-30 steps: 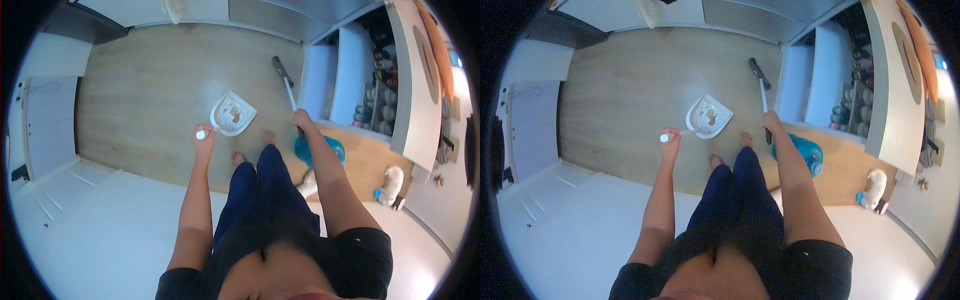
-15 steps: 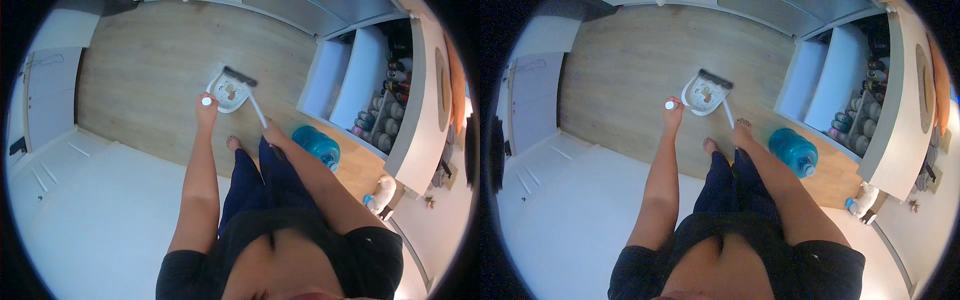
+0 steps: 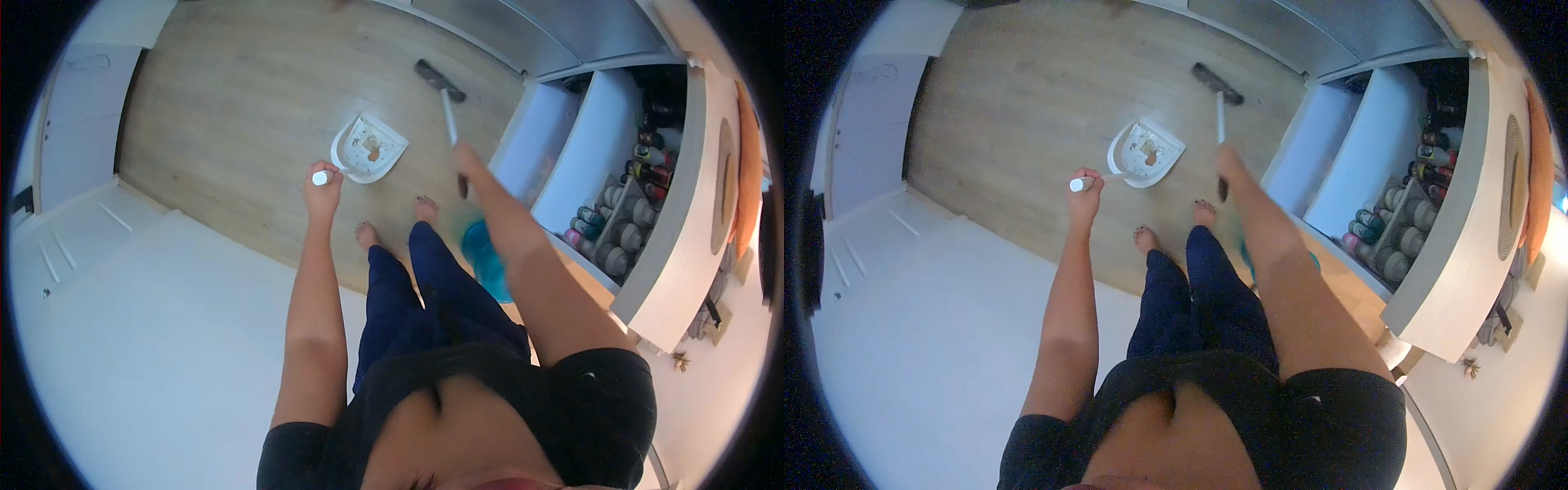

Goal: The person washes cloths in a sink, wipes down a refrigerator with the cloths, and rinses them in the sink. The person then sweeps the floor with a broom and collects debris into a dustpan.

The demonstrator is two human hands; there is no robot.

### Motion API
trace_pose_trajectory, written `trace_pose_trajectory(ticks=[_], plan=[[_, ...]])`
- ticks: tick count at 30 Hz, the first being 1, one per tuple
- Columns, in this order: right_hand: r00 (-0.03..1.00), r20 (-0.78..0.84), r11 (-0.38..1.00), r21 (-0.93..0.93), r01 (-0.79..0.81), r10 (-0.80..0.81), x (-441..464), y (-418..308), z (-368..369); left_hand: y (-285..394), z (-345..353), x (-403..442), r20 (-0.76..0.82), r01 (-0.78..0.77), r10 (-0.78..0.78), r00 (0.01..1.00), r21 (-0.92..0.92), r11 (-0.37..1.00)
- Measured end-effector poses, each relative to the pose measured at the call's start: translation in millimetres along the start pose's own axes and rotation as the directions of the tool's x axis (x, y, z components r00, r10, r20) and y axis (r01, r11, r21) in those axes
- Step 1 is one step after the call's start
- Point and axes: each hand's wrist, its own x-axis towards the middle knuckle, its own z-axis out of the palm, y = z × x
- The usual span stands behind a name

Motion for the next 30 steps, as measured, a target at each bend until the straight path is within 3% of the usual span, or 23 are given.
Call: trace_pose_trajectory(ticks=[2, 5, 7, 10, 14, 16, 18, 22, 24, 25, 27, 28, 30], plan=[[0.952, -0.154, 0.932, 0.295, -0.212, 0.266, -16.4, -18.8, 64.2, 3.2, 3.8, 0.0, -0.029, -0.055, 0.053, 0.998, -0.052, 0.997], [0.981, -0.051, 0.937, 0.308, -0.163, 0.188, -75.6, -51.9, 37.7, 11.5, -3.4, -0.1, -0.047, -0.054, 0.051, 0.998, -0.055, 0.997], [0.974, 0.196, 0.860, 0.472, -0.195, 0.113, -87.6, -49.1, 5.9, 10.1, -5.5, 2.1, -0.086, -0.029, 0.025, 0.996, -0.055, 0.998], [0.977, 0.141, 0.872, 0.444, -0.205, 0.158, -67.2, -14.3, -19.1, 8.3, -14.7, -4.8, -0.128, 0.088, -0.116, 0.985, -0.201, 0.976], [0.962, -0.129, 0.954, 0.213, -0.212, 0.243, 18.1, 40.1, -57.7, -3.6, -24.4, -22.5, -0.145, 0.119, -0.138, 0.980, -0.132, 0.984], [0.948, -0.163, 0.955, 0.159, -0.250, 0.275, 88.3, 81.5, -64.7, 7.5, -24.8, -29.6, -0.201, 0.163, -0.230, 0.952, -0.302, 0.939], [0.974, 0.066, 0.961, 0.159, -0.225, 0.217, 145.8, 104.2, -77.7, 13.7, -23.6, -33.5, -0.217, 0.209, -0.276, 0.936, -0.289, 0.934], [0.942, 0.093, 0.923, 0.186, -0.336, 0.324, 192.7, 49.1, -88.5, -4.7, -11.7, -34.6, -0.263, 0.226, -0.318, 0.911, -0.327, 0.917], [0.940, -0.175, 0.956, 0.050, -0.289, 0.293, 260.2, 74.0, -30.9, -19.9, -2.8, -38.0, -0.268, 0.263, -0.339, 0.902, -0.284, 0.922], [0.944, -0.172, 0.960, 0.047, -0.277, 0.281, 247.0, 55.2, -33.5, -29.1, -0.5, -38.2, -0.271, 0.286, -0.345, 0.899, -0.233, 0.929], [0.992, -0.054, 0.971, -0.203, -0.126, 0.117, 188.6, -8.8, -56.5, -49.7, 10.8, -38.5, -0.308, 0.248, -0.319, 0.896, -0.246, 0.937], [0.993, -0.070, 0.972, -0.209, -0.112, 0.099, 189.8, -17.1, -43.8, -54.5, 13.7, -35.2, -0.332, 0.208, -0.289, 0.898, -0.259, 0.943], [0.973, -0.146, 0.984, 0.004, -0.180, 0.179, 177.1, -29.0, -10.6, -61.5, 11.7, -37.3, -0.341, 0.255, -0.318, 0.885, -0.218, 0.942]])
